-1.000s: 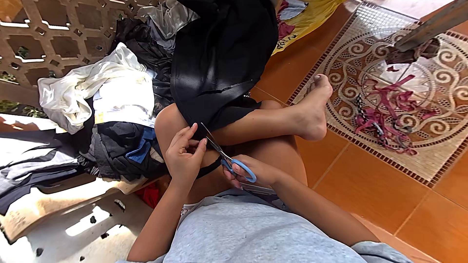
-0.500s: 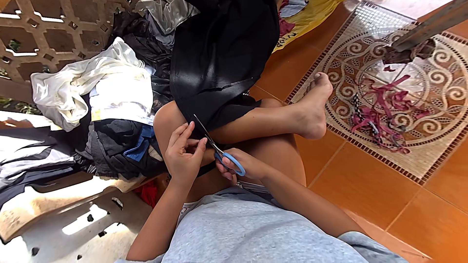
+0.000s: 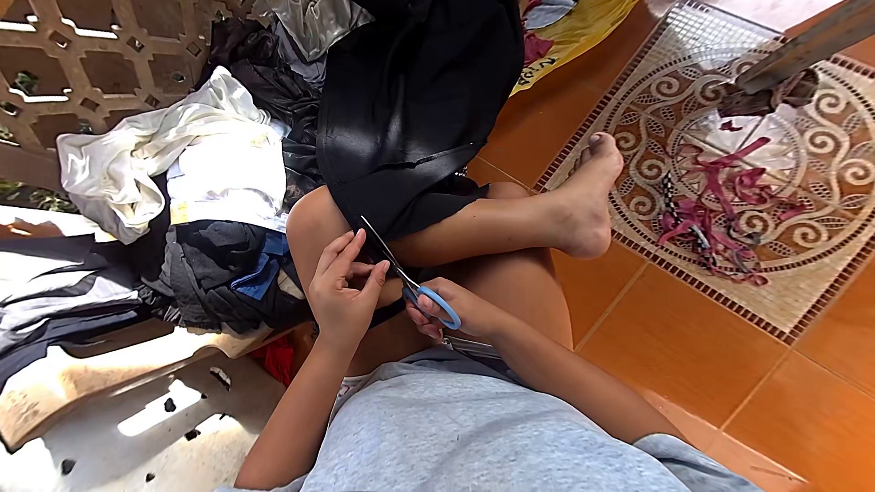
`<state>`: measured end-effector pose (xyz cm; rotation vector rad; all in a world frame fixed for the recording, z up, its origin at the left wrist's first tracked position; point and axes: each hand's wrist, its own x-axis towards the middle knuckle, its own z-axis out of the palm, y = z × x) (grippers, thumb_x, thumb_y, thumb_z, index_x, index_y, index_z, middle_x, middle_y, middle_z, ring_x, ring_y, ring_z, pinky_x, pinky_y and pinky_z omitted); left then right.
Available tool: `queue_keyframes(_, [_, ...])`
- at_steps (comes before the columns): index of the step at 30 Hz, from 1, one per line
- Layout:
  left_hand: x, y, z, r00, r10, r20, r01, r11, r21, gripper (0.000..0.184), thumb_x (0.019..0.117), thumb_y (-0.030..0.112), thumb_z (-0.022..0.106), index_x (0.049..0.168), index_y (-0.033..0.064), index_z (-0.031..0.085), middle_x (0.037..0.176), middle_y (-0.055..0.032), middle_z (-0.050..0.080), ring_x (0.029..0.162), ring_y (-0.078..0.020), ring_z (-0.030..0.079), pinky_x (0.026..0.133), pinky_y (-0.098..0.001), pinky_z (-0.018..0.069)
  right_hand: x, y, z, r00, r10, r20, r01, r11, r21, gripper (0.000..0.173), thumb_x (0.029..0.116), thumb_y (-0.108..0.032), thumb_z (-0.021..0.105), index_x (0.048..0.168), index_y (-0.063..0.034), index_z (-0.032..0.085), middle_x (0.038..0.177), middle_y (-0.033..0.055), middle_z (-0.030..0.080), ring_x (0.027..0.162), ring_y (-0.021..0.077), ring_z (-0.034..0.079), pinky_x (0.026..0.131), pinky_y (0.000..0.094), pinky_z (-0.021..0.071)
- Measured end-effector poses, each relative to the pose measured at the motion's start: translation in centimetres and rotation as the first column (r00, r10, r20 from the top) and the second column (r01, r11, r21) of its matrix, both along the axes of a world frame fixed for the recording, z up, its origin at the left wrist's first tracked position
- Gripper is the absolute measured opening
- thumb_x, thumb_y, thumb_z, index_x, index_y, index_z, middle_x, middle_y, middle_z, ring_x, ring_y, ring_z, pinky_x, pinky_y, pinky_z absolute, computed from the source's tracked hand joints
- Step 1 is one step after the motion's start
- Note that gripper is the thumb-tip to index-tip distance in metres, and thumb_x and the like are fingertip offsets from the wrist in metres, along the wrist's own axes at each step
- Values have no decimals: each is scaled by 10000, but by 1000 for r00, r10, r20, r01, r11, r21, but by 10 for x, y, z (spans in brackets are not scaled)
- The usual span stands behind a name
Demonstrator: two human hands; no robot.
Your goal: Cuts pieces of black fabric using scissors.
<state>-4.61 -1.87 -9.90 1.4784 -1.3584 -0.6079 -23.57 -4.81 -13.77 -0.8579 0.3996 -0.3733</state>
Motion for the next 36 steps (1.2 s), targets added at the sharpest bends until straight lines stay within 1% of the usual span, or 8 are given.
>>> queue_keyframes(7, [1, 4, 3, 999, -34, 5, 34, 999, 15, 476, 840, 65, 794, 1245, -136, 646, 1262, -220, 614, 755, 5, 668, 692, -145, 583, 3, -2, 2, 1000, 25, -13, -25, 999, -21, 456, 956, -629, 575, 817, -195, 569, 662, -160, 563, 566, -59, 552, 533, 105, 446])
queue_keyframes(10, [2, 4, 3, 999, -37, 4, 37, 999, 20, 482, 840, 64, 795, 1253, -133, 643, 1267, -215, 612, 758, 8, 665, 690, -143, 581, 4, 0, 3, 1000, 17, -5, -17, 1000, -4, 444, 956, -618, 585, 813, -198, 571, 660, -159, 567, 562, -59, 553, 528, 104, 449])
queue_keyframes(14, [2, 4, 3, 999, -31, 7, 31, 999, 27, 474, 841, 61, 792, 1250, -129, 648, 1265, -214, 615, 746, 11, 662, 691, -144, 582, 5, 4, 3, 1000, 2, 8, -2, 1000, -12, 422, 982, -592, 559, 823, -201, 567, 676, -165, 559, 577, -58, 548, 541, 112, 450])
queue_keyframes(18, [1, 4, 3, 999, -32, 1, 32, 999, 25, 476, 839, 60, 795, 1249, -130, 647, 1264, -215, 614, 750, 12, 661, 693, -141, 579, 8, 8, 0, 999, -18, 40, 18, 1000, -2, 470, 948, -657, 568, 836, -200, 574, 699, -161, 574, 594, -53, 564, 554, 114, 466])
queue_keyframes(22, [1, 6, 2, 999, -43, -7, 43, 999, 31, 480, 838, 57, 795, 1250, -137, 643, 1266, -223, 617, 763, -6, 671, 699, -157, 586, 10, 5, 1, 1000, -11, 24, 12, 1000, -24, 519, 923, -709, 554, 841, -197, 567, 678, -162, 561, 588, -59, 553, 546, 108, 445])
queue_keyframes(26, [1, 5, 2, 999, -37, -11, 38, 999, 33, 480, 837, 63, 798, 1247, -135, 645, 1264, -221, 618, 765, -6, 673, 697, -156, 587, 11, 5, 0, 999, -7, 37, 8, 1000, -28, 520, 929, -704, 548, 849, -191, 567, 680, -156, 563, 590, -59, 555, 548, 107, 445])
queue_keyframes(31, [2, 6, 2, 999, -35, -42, 37, 998, 48, 488, 828, 50, 800, 1255, -127, 645, 1277, -212, 610, 765, 5, 665, 698, -148, 583, 9, 8, -2, 999, -9, 51, 10, 1000, -18, 468, 964, -650, 545, 855, -195, 565, 705, -159, 568, 602, -51, 564, 560, 118, 468])
queue_keyframes(36, [1, 6, 2, 998, -36, -48, 38, 998, 44, 497, 822, 48, 804, 1254, -135, 641, 1271, -215, 614, 767, 0, 668, 705, -154, 586, 10, 7, -2, 999, -16, 51, 17, 1000, -10, 511, 926, -699, 560, 840, -196, 568, 688, -155, 567, 590, -55, 556, 543, 110, 446])
